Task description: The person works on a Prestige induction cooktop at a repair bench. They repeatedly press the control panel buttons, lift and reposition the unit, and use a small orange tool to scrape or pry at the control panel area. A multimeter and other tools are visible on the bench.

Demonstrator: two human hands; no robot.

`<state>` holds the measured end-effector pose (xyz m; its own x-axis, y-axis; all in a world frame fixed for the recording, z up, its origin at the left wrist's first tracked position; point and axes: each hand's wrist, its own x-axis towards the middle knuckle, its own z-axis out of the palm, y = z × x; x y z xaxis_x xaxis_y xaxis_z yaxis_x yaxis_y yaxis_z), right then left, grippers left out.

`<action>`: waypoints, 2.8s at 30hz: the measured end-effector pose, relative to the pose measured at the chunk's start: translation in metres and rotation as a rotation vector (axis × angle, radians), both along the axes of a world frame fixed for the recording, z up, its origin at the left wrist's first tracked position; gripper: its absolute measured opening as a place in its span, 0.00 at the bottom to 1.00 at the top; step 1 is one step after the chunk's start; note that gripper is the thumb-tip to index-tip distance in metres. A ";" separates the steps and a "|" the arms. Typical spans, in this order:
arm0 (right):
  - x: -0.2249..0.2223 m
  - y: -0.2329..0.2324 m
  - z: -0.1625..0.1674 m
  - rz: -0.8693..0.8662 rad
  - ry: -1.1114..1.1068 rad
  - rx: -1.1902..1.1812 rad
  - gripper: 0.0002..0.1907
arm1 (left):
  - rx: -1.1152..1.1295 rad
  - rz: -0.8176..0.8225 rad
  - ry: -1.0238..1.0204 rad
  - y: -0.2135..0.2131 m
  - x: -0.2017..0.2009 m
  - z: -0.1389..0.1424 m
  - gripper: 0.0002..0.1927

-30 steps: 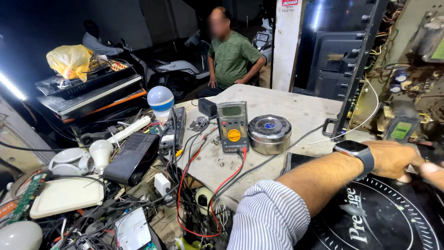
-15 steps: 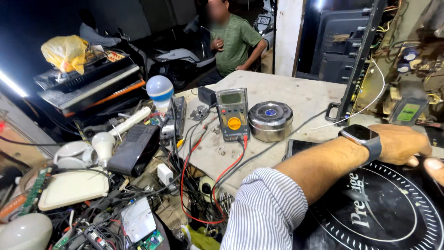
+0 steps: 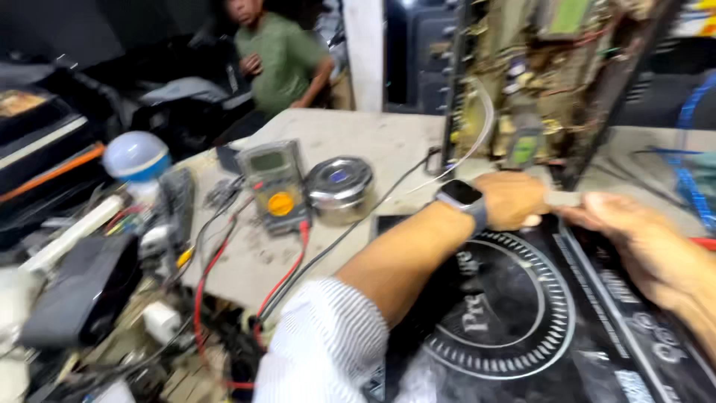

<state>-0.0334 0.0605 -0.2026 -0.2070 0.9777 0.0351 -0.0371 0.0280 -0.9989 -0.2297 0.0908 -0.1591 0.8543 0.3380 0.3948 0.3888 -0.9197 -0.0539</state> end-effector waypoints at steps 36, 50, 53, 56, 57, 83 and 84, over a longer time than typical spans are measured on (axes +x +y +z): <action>-0.002 0.008 0.004 -0.093 -1.127 0.592 0.17 | -0.550 0.348 0.003 0.030 -0.007 -0.033 0.23; -0.004 0.021 0.020 0.097 -1.044 0.527 0.15 | -0.487 0.417 -0.079 0.019 -0.007 -0.027 0.55; -0.005 0.020 0.014 0.079 -1.092 0.547 0.16 | -0.398 0.465 0.015 0.021 -0.004 -0.026 0.58; -0.004 0.013 0.004 0.041 -1.077 0.633 0.16 | -0.426 0.446 -0.019 0.023 -0.007 -0.028 0.59; -0.004 0.011 0.000 0.028 -1.053 0.661 0.16 | -0.472 0.436 -0.051 0.023 -0.009 -0.029 0.59; 0.006 -0.044 -0.013 0.030 -1.074 0.623 0.15 | -0.442 0.412 0.090 0.001 -0.013 -0.017 0.42; 0.008 -0.045 -0.012 0.034 -1.056 0.605 0.14 | -0.440 0.408 0.088 0.000 -0.014 -0.017 0.42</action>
